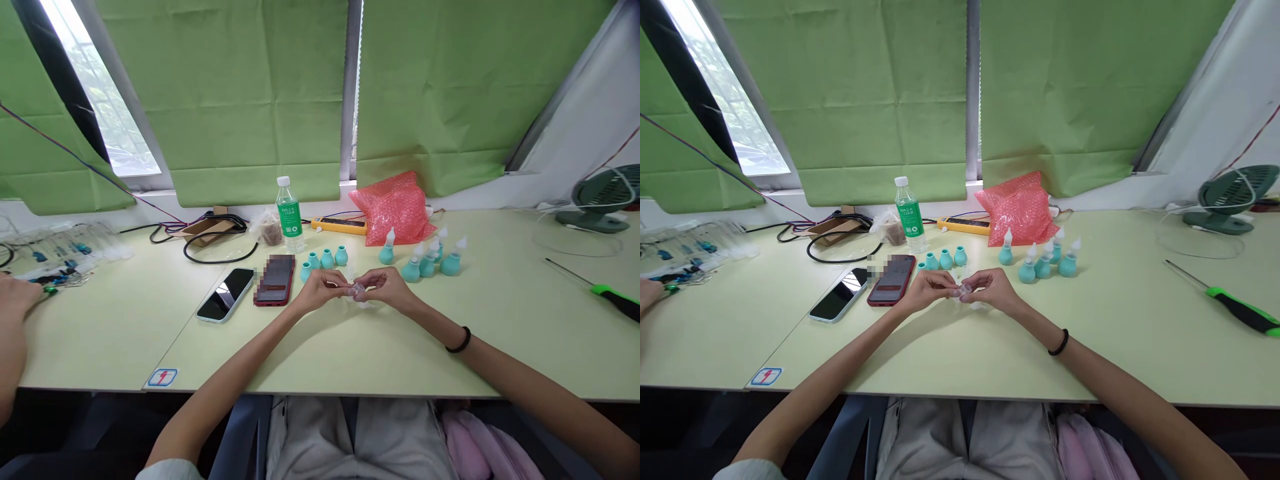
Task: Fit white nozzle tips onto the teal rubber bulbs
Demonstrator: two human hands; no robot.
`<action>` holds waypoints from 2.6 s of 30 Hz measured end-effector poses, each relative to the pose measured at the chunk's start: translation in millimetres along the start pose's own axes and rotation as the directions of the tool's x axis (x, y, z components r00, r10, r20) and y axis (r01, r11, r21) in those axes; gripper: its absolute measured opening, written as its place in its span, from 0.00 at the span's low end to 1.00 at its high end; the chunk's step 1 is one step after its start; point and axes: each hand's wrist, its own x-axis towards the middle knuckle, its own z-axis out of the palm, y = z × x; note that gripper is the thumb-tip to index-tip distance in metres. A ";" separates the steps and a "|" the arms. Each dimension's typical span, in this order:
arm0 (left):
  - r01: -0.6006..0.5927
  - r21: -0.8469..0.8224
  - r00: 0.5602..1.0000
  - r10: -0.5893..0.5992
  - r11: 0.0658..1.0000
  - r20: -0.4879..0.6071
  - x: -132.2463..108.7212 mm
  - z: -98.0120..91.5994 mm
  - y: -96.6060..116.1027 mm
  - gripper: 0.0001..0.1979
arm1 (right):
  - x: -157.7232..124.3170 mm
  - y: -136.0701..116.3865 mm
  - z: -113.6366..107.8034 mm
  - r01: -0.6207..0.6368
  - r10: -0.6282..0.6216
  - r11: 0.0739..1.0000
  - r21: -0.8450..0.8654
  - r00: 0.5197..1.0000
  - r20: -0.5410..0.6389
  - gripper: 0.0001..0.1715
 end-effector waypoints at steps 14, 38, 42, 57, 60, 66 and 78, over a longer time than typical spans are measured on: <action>0.048 0.156 0.996 -0.035 0.987 -0.086 -2.3 5.7 4.6 0.14 | 3.3 3.6 0.1 -0.055 0.061 0.992 0.109 0.997 -0.047 0.17; -0.156 0.461 0.985 0.170 0.873 0.011 -5.4 6.6 10.4 0.10 | 5.1 5.5 -6.5 0.086 -0.089 0.990 -0.109 0.996 -0.022 0.16; -0.083 0.419 0.994 0.104 0.904 -0.029 -6.3 7.7 9.2 0.11 | 3.8 5.7 -4.8 0.089 -0.094 0.989 -0.115 0.995 -0.040 0.15; 0.027 0.400 0.990 0.031 0.916 -0.139 -5.8 15.2 4.8 0.06 | 3.0 4.0 0.1 0.111 -0.118 0.989 -0.102 0.990 -0.072 0.14; 0.085 0.354 0.968 0.008 0.931 -0.252 -4.0 9.3 4.8 0.08 | 3.5 5.3 -0.9 0.114 -0.121 0.990 -0.089 0.989 -0.079 0.14; 0.131 0.132 0.981 -0.110 0.982 -0.158 -2.5 5.9 4.6 0.14 | 2.1 5.0 -0.5 0.127 -0.130 0.990 -0.053 0.990 -0.046 0.13; 0.131 -0.005 0.990 -0.131 0.991 -0.043 -1.3 3.6 3.3 0.13 | 1.5 3.1 -1.0 0.087 -0.088 0.996 -0.009 0.995 -0.053 0.14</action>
